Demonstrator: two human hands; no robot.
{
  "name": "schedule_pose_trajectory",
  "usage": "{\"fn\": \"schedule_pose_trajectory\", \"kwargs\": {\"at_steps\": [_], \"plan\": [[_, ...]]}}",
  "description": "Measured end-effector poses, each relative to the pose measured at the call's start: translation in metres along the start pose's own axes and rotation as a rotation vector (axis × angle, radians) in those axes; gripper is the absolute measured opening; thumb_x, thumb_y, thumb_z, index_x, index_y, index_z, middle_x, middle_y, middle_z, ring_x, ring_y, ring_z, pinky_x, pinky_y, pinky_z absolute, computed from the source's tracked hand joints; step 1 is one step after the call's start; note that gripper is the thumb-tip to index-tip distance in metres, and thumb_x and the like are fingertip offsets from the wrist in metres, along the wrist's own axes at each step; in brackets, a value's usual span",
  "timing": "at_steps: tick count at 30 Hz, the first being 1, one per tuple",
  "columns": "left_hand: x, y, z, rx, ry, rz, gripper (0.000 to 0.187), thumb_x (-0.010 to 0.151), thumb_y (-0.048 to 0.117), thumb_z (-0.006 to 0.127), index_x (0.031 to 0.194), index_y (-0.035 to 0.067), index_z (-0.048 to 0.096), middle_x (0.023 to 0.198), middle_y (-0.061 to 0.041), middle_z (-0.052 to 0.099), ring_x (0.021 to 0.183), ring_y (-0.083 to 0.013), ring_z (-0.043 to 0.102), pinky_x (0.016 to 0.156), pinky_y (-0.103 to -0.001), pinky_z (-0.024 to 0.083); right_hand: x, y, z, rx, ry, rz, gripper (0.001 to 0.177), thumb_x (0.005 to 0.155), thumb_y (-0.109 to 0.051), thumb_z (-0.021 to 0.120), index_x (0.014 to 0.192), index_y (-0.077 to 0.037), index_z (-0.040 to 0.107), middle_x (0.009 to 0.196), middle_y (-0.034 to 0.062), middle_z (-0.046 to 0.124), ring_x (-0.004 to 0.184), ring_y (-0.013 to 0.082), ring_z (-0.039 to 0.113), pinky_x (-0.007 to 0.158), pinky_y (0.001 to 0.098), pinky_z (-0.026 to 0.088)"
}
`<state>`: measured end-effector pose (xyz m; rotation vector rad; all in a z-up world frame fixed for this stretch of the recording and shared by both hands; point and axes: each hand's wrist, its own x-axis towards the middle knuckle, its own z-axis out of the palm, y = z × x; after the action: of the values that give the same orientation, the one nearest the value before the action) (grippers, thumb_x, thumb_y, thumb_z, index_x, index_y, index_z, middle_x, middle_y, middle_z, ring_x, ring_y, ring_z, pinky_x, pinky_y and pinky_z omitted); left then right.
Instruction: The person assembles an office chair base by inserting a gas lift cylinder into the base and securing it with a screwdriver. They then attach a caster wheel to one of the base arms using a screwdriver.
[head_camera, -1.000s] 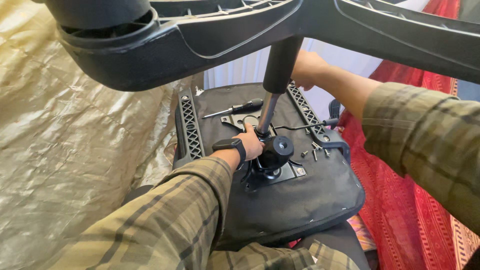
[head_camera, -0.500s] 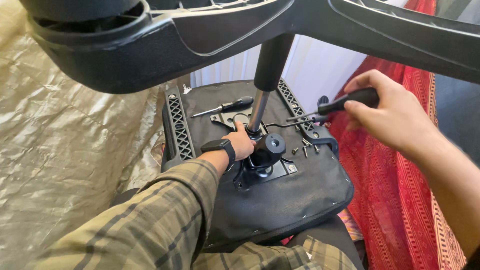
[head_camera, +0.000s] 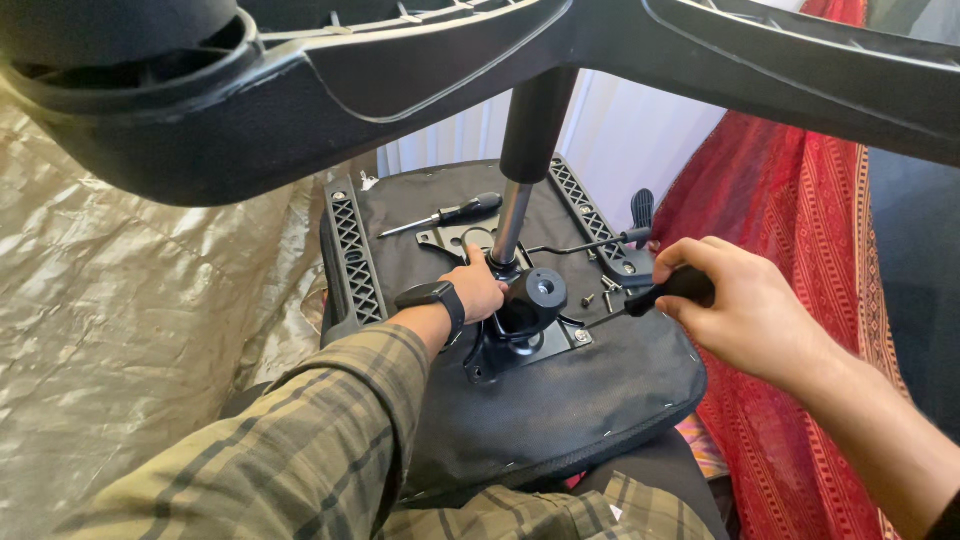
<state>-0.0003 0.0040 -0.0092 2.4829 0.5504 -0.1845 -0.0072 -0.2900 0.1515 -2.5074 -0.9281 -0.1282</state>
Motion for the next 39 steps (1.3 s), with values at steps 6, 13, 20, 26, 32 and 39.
{"fn": "schedule_pose_trajectory", "kwargs": {"at_steps": [6, 13, 20, 26, 32, 39], "plan": [[0.0, 0.0, 0.0, -0.011, 0.001, -0.013, 0.097, 0.096, 0.039, 0.062, 0.157, -0.005, 0.001, 0.123, -0.029, 0.066, 0.117, -0.0403, 0.066, 0.101, -0.045, 0.05, 0.004, -0.001, 0.006, -0.001, -0.085, -0.003, 0.026, 0.078, -0.013, 0.079, 0.101, -0.01, 0.069, 0.093, 0.012, 0.067, 0.087, 0.0295, 0.071, 0.079, 0.0415, 0.054], [-0.001, 0.0, 0.0, 0.001, 0.014, 0.004, 0.094, 0.096, 0.039, 0.063, 0.155, -0.007, 0.006, 0.122, -0.029, 0.068, 0.115, -0.0402, 0.067, 0.099, -0.045, 0.051, 0.018, 0.002, 0.002, -0.018, -0.136, -0.18, 0.029, 0.079, -0.009, 0.075, 0.106, -0.007, 0.066, 0.102, 0.0153, 0.064, 0.095, 0.0331, 0.068, 0.083, 0.0429, 0.054], [-0.005, 0.001, -0.004, -0.015, -0.001, 0.007, 0.096, 0.096, 0.037, 0.063, 0.156, -0.008, 0.003, 0.122, -0.029, 0.068, 0.115, -0.0409, 0.067, 0.099, -0.044, 0.051, 0.033, -0.012, -0.001, -0.115, -0.248, -0.12, 0.034, 0.082, -0.018, 0.077, 0.113, -0.008, 0.066, 0.098, 0.0176, 0.075, 0.098, 0.034, 0.073, 0.085, 0.045, 0.056], [-0.008, 0.004, -0.008, 0.009, -0.017, -0.005, 0.1, 0.096, 0.038, 0.062, 0.157, -0.008, -0.002, 0.124, -0.029, 0.066, 0.117, -0.0407, 0.065, 0.101, -0.044, 0.05, 0.043, -0.032, -0.007, -0.358, -0.265, 0.095, 0.038, 0.09, -0.046, 0.072, 0.102, -0.01, 0.071, 0.085, 0.0153, 0.077, 0.088, 0.0374, 0.076, 0.084, 0.0489, 0.059], [-0.01, 0.007, -0.01, 0.019, -0.035, -0.022, 0.099, 0.097, 0.039, 0.061, 0.158, -0.007, -0.001, 0.126, -0.029, 0.065, 0.118, -0.0408, 0.065, 0.101, -0.045, 0.05, 0.048, -0.024, 0.001, -0.472, -0.345, 0.212, 0.046, 0.094, -0.054, 0.062, 0.106, -0.01, 0.07, 0.088, 0.0165, 0.078, 0.093, 0.0358, 0.076, 0.088, 0.0496, 0.059], [-0.009, 0.006, -0.009, 0.004, -0.02, -0.008, 0.097, 0.096, 0.038, 0.062, 0.156, -0.007, 0.001, 0.125, -0.03, 0.065, 0.117, -0.0411, 0.066, 0.101, -0.045, 0.05, 0.054, 0.01, -0.004, -0.194, -0.266, -0.116, 0.046, 0.084, -0.036, 0.067, 0.118, -0.007, 0.058, 0.101, 0.0183, 0.074, 0.1, 0.0395, 0.072, 0.085, 0.0513, 0.055]]}}
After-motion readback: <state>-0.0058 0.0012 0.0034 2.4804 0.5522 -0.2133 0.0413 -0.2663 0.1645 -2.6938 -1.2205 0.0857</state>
